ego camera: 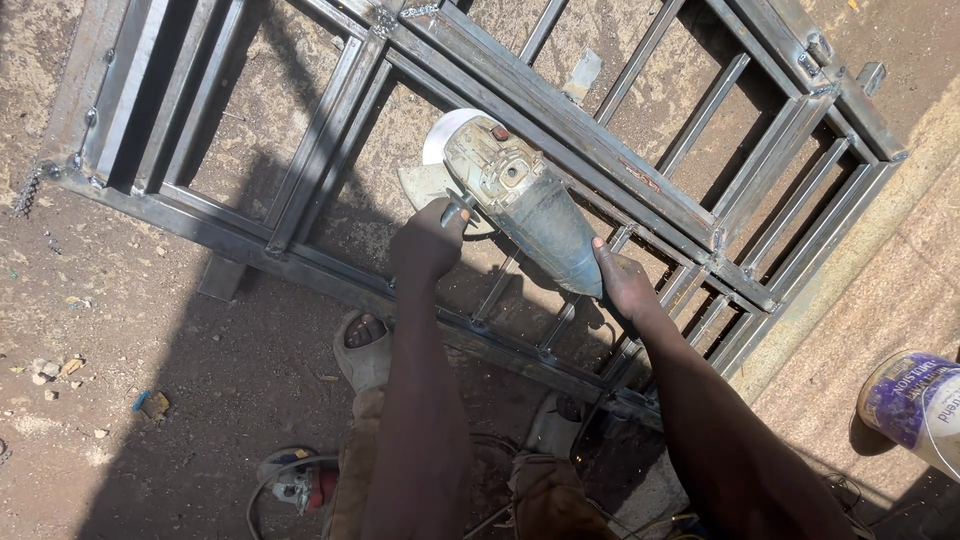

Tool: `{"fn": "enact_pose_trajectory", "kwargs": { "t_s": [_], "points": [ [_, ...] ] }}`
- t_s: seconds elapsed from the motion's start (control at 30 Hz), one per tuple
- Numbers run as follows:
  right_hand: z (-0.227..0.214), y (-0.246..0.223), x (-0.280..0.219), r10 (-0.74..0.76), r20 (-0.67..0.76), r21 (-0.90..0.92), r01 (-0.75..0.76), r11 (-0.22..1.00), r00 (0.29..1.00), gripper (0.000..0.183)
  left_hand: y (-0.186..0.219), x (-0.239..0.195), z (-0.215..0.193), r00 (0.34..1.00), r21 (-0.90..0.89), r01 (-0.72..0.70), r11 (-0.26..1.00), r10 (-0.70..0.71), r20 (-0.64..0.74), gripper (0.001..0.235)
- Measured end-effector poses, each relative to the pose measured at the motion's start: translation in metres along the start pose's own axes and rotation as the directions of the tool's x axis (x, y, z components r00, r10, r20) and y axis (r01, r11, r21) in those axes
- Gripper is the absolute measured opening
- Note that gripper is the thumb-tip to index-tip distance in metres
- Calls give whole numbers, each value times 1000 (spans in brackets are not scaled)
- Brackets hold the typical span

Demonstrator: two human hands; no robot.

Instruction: Smoothing out weld joints on a metal gate frame using a handheld angle grinder.

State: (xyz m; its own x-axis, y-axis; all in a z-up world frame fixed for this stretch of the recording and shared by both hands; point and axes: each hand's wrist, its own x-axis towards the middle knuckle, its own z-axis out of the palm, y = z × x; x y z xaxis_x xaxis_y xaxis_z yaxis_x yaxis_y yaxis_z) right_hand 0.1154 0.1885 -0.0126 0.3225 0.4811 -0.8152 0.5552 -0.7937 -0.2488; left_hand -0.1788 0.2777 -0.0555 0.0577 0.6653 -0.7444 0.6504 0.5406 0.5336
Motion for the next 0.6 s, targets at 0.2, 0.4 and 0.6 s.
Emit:
{"fn": "enact_pose_trajectory", "kwargs": {
  "t_s": [0.2,0.4,0.6],
  "points": [
    [6,-46,-88,149,39,64,-152,986,988,91,-12,-1,18,995,37,21,999,-24,101,45],
    [23,-28,-68,163,-7,153,-160,975,987,91,0,12,15,998,138,-31,990,25,50,40],
    [6,-21,-70,112,22,123,-114,986,993,93,10,7,19,997,172,38,984,-50,61,40]
  ]
}}
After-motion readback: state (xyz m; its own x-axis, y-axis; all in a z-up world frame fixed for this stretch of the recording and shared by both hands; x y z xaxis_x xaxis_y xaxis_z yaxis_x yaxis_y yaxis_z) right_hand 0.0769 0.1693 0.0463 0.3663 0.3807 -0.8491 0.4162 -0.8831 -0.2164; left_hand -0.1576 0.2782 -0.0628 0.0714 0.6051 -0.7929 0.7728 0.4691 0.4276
